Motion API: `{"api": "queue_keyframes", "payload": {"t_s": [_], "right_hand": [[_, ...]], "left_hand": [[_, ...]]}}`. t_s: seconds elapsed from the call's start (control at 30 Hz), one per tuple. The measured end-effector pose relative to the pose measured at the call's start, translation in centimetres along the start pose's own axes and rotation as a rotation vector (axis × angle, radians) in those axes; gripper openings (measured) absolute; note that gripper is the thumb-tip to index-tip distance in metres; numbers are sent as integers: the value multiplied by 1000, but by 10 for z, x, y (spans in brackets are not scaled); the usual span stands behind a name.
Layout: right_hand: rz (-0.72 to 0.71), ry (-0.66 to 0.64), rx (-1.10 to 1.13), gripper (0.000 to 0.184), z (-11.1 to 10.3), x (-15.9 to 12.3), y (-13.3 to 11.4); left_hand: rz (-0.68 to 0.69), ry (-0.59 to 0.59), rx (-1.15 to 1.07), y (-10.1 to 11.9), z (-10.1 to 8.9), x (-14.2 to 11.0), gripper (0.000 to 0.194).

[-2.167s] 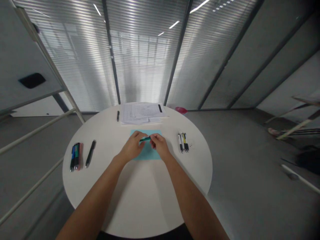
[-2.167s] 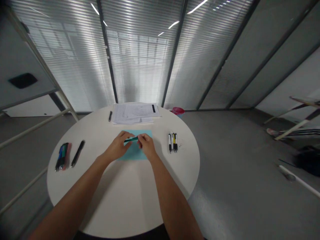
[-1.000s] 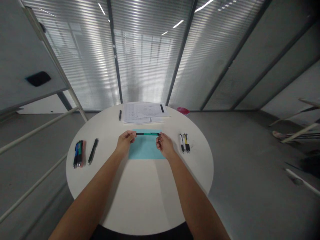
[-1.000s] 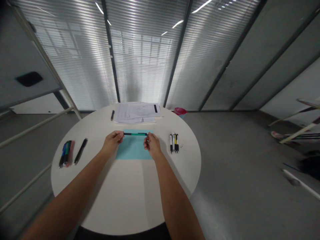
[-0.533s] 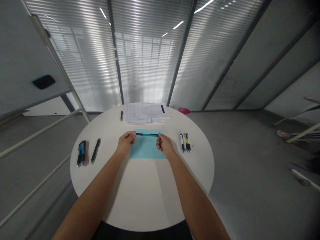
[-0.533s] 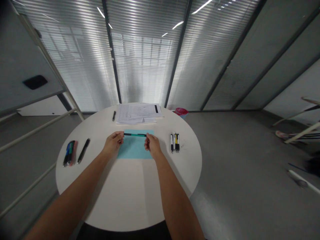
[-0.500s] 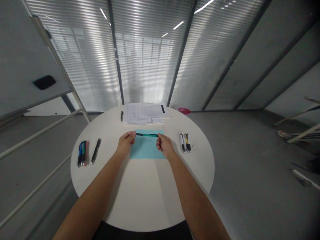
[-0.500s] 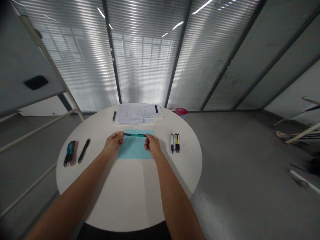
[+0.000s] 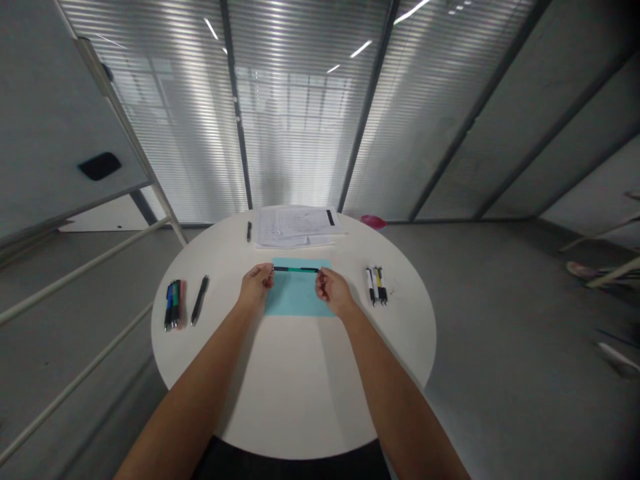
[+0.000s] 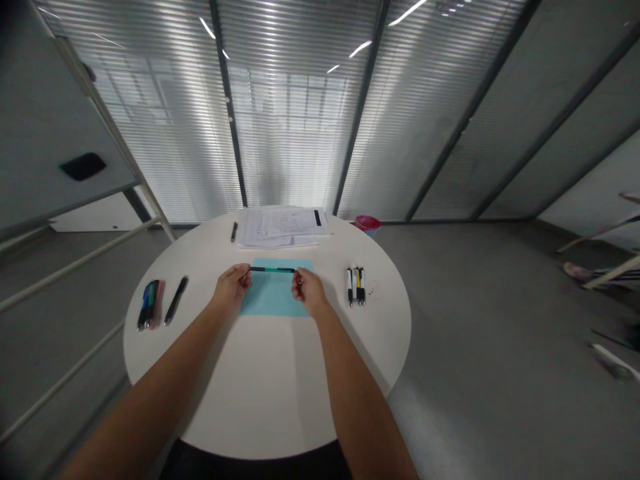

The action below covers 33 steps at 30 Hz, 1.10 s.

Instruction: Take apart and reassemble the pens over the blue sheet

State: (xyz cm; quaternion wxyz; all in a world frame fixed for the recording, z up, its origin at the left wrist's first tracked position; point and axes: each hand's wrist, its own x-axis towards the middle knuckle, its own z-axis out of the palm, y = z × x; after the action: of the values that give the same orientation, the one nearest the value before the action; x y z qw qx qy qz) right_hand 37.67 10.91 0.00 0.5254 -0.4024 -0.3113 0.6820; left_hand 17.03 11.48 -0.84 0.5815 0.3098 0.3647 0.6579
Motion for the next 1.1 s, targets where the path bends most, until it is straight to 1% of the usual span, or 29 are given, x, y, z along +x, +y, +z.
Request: {"api": "queue_keyframes", "payload": {"t_s": [0.1,0.3,0.43,0.6,0.7,0.8,1.0,1.1], "right_hand": [[21,-43,88,23,-1,0,-1],[18,-80,122,28,-2,-3,-1],[-9,-55,112,28,-4,-6,-2],[10,-36,119,28,-6,-4,-2],[-25,-28,101,28,-7,-2,0],[-53,-37,65,31,-7,-2,1],[-53,-67,27,32,-6,-2,1],[-19,-76,40,30,-5,-2,1]], "left_hand": [[-5,-13,-12,0,-1,1,24],[-6,-45,19,-2,-3,3,21],[1,-62,25,-2,-3,4,18],[11,-94,46,-4,-5,6,18],[8,-77,50,-4,-5,6,19],[17,-60,42,-5,-4,5,18],[42,-70,18,-6,-5,3,16],[41,-93,33,-6,-7,4,15]]}}
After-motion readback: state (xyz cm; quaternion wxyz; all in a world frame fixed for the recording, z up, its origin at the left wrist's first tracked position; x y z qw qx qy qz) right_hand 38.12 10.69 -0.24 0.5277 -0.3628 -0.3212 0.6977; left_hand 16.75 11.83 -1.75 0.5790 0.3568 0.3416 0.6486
